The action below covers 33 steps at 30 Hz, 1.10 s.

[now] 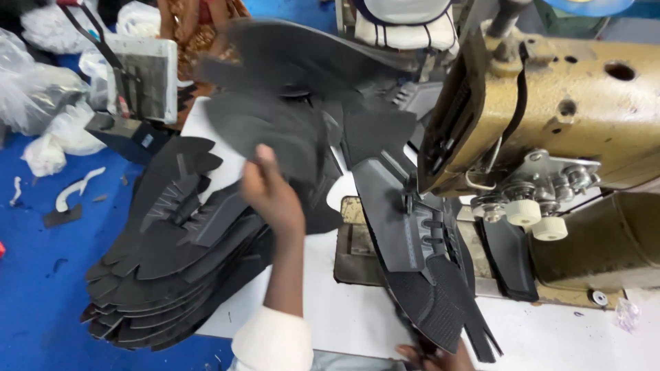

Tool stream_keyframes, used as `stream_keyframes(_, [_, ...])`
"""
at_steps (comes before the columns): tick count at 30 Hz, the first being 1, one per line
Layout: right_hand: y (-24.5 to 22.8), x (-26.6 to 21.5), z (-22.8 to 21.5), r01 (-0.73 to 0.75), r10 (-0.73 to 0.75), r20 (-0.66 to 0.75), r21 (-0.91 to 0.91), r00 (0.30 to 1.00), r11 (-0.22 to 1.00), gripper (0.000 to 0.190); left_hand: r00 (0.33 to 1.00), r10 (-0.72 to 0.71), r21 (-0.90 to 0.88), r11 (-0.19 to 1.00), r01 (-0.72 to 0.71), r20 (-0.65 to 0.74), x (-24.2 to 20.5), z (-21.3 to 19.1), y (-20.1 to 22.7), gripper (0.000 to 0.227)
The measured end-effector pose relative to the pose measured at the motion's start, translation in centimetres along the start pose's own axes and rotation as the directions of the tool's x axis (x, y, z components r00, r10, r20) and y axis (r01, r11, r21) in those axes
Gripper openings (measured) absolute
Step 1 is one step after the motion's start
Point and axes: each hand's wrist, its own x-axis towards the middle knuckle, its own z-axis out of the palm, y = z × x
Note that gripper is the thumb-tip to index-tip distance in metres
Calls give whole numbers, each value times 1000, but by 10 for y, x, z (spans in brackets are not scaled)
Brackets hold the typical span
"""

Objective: The person sews black shoe parts using a sewing machine, guiding the material under the needle. They then use scissors to cut the thread and trim the edges of the parts. The person repeats this process for multiple shoe parts, stacking the finished items on the table.

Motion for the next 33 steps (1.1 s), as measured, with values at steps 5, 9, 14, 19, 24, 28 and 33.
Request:
stream_keyframes(5, [114, -13, -99, -342, 348, -37, -306, 937, 889, 89, 933, -331, 40, 944, 329, 138, 43, 16, -15, 57])
stream_keyframes(9, [-3, -5, -152, -468, 485, 9, -246, 875, 849, 88, 785, -373, 237, 927, 291, 495, -29, 4, -9, 82])
stream_keyframes(14, [-99, -10, -160, -371, 274, -255, -535, 927, 759, 68, 505, -605, 168, 726, 666, 616, -151, -31, 33, 79])
stream_keyframes(19, [-98, 5, -142, -293, 264, -234, -102, 936, 951, 43, 702, -298, 13, 925, 381, 647, -144, -31, 123, 70])
stream_keyframes(24, [-126, 26, -124, -385, 557, 334, 923, 760, -28, 77, 735, -205, -51, 949, 310, 647, -141, -27, 141, 74])
stream_keyframes(28, [-154, 18, -141, -138, 501, -69, 921, 863, 363, 55, 738, -210, 73, 974, 214, 641, -161, -37, 118, 74])
stream_keyframes(33, [-204, 13, -144, 112, 226, -299, 796, 927, 595, 73, 747, -195, 82, 979, 186, 636, -172, -36, 108, 66])
